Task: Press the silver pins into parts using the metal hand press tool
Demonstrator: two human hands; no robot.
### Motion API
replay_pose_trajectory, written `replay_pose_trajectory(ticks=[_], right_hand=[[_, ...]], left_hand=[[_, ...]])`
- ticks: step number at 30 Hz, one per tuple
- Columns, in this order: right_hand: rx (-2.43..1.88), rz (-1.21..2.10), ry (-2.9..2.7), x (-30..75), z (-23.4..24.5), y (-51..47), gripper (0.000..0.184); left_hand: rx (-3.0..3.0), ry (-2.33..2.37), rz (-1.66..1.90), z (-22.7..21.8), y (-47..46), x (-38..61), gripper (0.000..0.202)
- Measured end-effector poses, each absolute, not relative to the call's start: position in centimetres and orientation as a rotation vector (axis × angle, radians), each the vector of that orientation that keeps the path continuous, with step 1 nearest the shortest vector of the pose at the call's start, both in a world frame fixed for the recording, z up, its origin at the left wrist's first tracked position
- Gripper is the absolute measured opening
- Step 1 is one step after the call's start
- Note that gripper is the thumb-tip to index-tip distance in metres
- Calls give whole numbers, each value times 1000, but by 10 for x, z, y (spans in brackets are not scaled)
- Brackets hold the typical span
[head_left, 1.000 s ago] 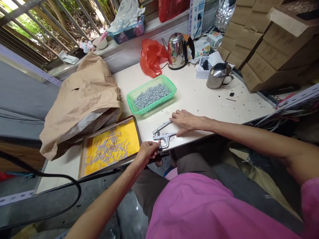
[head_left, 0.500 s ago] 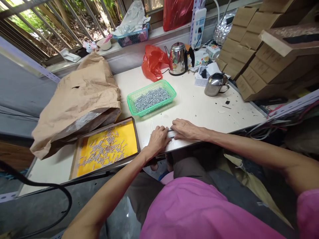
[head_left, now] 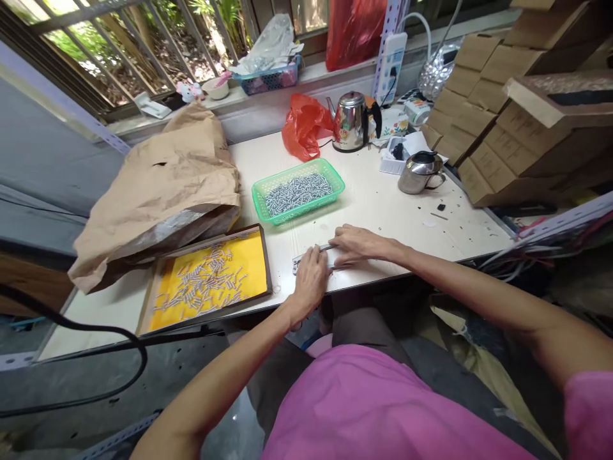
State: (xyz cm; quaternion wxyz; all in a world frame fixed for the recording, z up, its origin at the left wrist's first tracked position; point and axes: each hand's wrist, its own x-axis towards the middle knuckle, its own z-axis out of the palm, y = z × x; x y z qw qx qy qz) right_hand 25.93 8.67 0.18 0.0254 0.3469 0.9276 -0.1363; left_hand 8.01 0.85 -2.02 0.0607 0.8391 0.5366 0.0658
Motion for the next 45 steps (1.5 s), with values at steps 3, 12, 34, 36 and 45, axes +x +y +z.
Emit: replay_pose_trajectory(ticks=[3, 12, 34, 36, 45], right_hand=[[1092, -463, 2875, 262, -2, 103, 26], [1222, -218, 2932, 224, -4, 116, 21], [1437, -401, 3591, 152, 61, 140, 15], [1536, -354, 3461, 157, 67, 160, 24], [1054, -648, 3126, 215, 7, 51, 28]], left_hand=[[2543, 1497, 361, -32, -13, 87, 35], [2464, 1340, 529, -39, -29, 92, 40], [2232, 2268, 9, 0, -25, -103, 28], [2220, 2250, 35, -3, -19, -108, 28], [1413, 1966, 637, 26, -17, -63, 19]])
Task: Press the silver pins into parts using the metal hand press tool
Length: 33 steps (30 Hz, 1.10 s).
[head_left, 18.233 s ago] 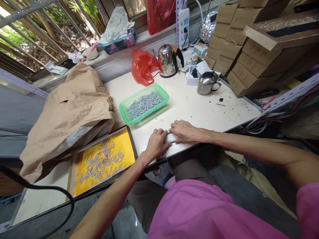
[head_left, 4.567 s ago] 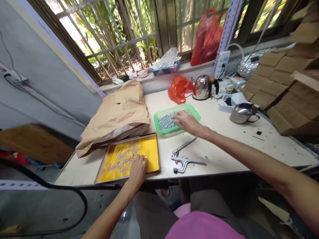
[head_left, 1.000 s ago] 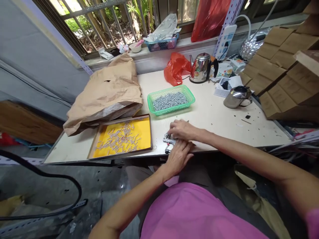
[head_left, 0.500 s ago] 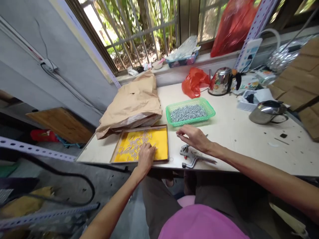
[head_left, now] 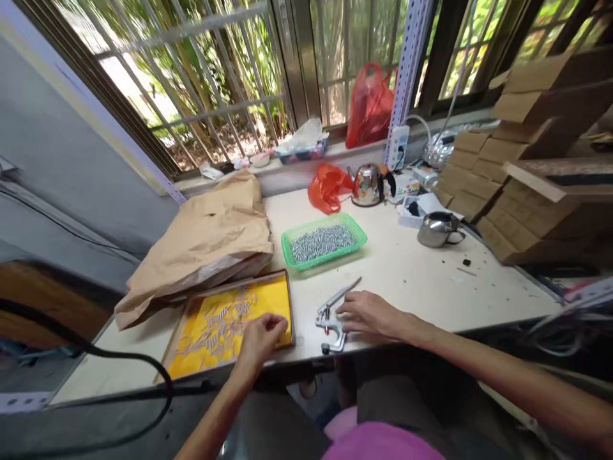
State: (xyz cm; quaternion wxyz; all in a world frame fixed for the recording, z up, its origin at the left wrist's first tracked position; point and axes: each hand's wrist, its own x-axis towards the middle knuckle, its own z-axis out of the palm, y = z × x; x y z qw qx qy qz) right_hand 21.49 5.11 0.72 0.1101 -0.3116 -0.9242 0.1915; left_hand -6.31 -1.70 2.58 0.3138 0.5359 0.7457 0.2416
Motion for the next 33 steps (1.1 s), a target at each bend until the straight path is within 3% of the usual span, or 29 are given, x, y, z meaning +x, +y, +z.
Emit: replay_pose_trajectory(ticks=[9, 21, 31, 33], right_hand=[[-1205, 433, -2802, 242, -18, 28, 18], [-1240, 355, -2766, 243, -25, 28, 14], [-1212, 415, -2756, 245, -20, 28, 20], [-1165, 425, -2742, 249, -17, 38, 34]], left_hand=[[1004, 1601, 607, 6, -13, 19, 24], [1094, 1694, 406, 3, -11, 25, 30], [973, 1708, 273, 3, -4, 22, 35], [958, 1710, 280, 4, -4, 22, 35]])
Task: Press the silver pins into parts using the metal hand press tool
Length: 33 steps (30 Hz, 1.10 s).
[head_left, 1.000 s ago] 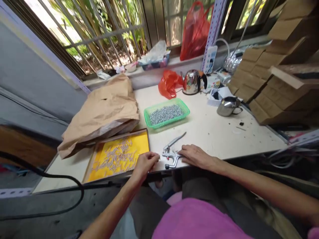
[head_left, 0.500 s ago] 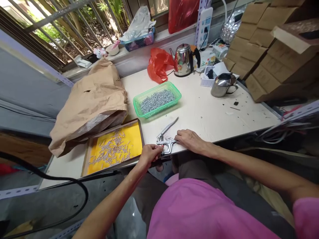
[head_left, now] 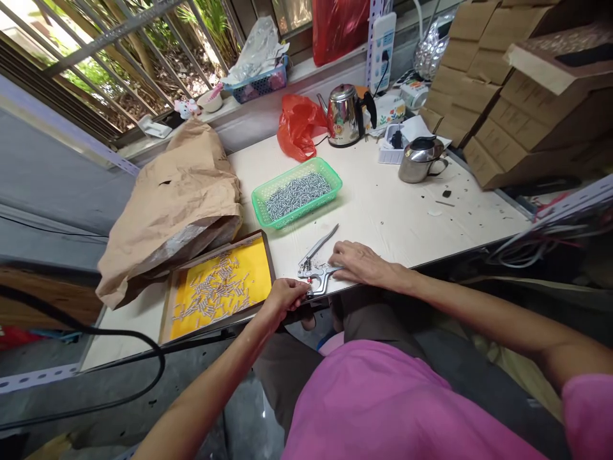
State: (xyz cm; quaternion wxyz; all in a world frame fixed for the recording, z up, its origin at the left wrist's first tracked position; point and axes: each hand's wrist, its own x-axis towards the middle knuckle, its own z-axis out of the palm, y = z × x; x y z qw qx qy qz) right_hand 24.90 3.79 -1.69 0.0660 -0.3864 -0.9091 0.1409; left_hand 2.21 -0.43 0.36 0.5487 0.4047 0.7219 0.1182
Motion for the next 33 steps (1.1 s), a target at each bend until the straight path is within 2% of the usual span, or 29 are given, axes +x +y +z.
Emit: replay_pose_trajectory(ticks=[3, 4, 6, 10, 14, 18, 20, 22, 25, 27, 30, 33], right_hand=[[-1146, 389, -2767, 254, -14, 60, 85], [-1145, 395, -2799, 255, -14, 67, 96], [-1128, 432, -2867, 255, -12, 79, 103], [-1112, 397, -2924, 249, -6, 85, 93], [-1160, 316, -2928, 245, -2, 79, 75], [-1165, 320, -2916, 245, -1, 69, 47], [-1186, 330, -2895, 245, 1, 63, 40], [-1217, 337, -2875, 244, 2, 57, 38], [-1271, 357, -2858, 245, 6, 51, 39], [-1279, 402, -2872, 248, 9, 49, 44], [-1287, 461, -2906, 255, 16, 48, 56], [-1326, 497, -2896, 258, 22, 48, 52]], left_hand=[[962, 1711, 296, 3, -5, 22, 34], [968, 1710, 302, 3, -6, 22, 34], [978, 1710, 315, 1, -6, 22, 35], [951, 1715, 316, -2, -6, 22, 36], [983, 1760, 270, 0, -9, 23, 33], [1538, 1938, 255, 8, -18, 33, 23], [1938, 1965, 285, 10, -18, 43, 15], [2257, 1881, 275, 10, -11, 54, 20], [2509, 1660, 148, 4, 11, 66, 46], [2569, 1515, 41, 0, 27, 68, 56], [2635, 1365, -62, -1, 40, 67, 62], [2692, 1330, -116, 3, 43, 69, 61]])
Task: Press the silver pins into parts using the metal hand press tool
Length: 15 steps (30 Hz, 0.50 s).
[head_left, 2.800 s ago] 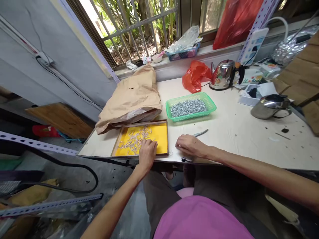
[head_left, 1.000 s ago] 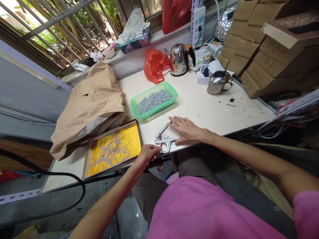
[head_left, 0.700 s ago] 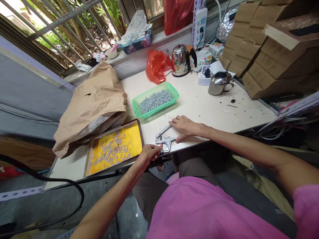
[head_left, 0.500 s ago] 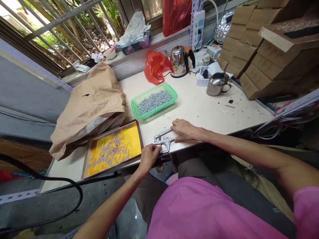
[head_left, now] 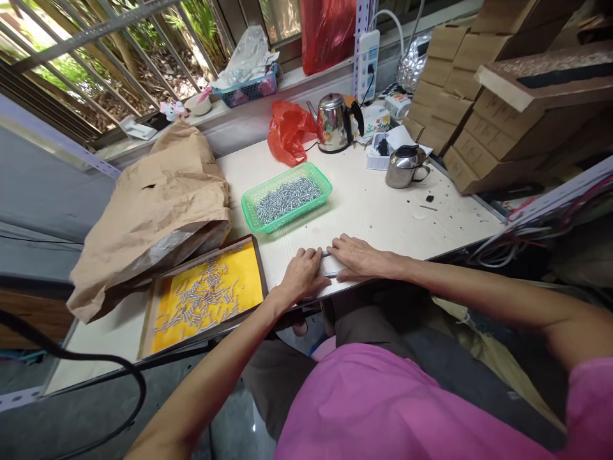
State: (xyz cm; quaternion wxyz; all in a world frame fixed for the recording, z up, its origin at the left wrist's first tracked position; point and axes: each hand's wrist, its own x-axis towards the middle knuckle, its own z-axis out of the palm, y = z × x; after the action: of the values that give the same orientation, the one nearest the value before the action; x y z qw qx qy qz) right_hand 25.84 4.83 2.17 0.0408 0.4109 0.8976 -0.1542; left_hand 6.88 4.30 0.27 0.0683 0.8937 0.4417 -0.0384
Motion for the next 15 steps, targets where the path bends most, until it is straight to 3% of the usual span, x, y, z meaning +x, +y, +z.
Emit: replay_pose_trajectory(ticks=[9, 15], right_hand=[[1269, -475, 2742, 252, 5, 64, 15], [1279, -463, 2832, 257, -3, 78, 17]], left_hand=[[2602, 1396, -49, -7, 50, 76, 27], [2564, 1462, 38, -8, 60, 74, 26]])
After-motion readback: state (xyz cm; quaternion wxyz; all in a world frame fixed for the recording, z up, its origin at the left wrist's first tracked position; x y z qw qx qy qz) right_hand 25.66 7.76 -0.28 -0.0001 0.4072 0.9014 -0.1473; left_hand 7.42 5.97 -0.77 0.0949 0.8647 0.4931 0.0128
